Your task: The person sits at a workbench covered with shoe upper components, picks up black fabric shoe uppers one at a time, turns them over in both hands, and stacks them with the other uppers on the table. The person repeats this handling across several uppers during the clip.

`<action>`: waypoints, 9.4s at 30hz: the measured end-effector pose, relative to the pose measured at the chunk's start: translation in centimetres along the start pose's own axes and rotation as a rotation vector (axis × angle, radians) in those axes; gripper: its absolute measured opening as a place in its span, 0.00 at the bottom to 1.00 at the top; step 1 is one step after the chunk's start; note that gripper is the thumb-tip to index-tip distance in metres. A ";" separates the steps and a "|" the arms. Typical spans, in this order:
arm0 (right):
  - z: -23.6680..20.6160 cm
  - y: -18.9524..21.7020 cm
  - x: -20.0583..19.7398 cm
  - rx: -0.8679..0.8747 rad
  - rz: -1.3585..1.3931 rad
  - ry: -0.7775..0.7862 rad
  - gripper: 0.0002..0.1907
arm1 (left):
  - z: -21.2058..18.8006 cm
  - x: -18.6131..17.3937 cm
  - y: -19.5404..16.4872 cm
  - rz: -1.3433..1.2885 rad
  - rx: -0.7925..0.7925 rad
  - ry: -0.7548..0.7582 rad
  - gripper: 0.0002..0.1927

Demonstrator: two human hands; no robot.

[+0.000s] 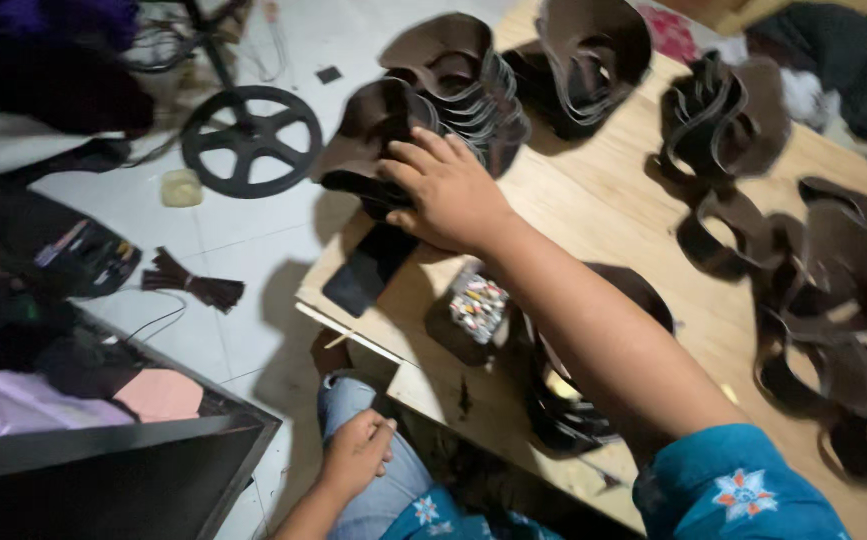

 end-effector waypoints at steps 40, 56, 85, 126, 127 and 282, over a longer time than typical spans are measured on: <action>-48.2 -13.1 -18.0 1.415 -0.218 0.024 0.21 | -4.7 10.3 3.1 0.388 0.017 -0.213 0.10; -52.6 13.2 -25.5 0.733 0.849 -0.926 0.13 | -12.8 14.4 -9.2 -0.039 0.501 0.341 0.25; -53.8 21.2 -12.5 1.210 1.564 -0.703 0.39 | -16.9 12.2 -14.8 -0.669 0.377 0.722 0.26; -50.7 18.7 -11.3 1.213 1.739 -0.820 0.18 | -14.9 3.6 -9.7 -0.680 0.476 0.205 0.17; -50.8 18.7 -11.2 1.206 1.739 -0.812 0.18 | -14.9 3.8 -9.5 -0.674 0.453 0.202 0.17; -48.2 23.2 -7.0 0.873 1.645 -1.399 0.24 | -17.4 13.4 -5.4 -0.302 0.122 0.356 0.28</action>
Point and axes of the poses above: each hand's wrist, its own z-axis towards the middle knuckle, its own x-axis out of the palm, y = z × x, the point moved 2 cm from there along z, towards the middle knuckle, and after that the axes turned 11 degrees about z, right-handed, at the moved point
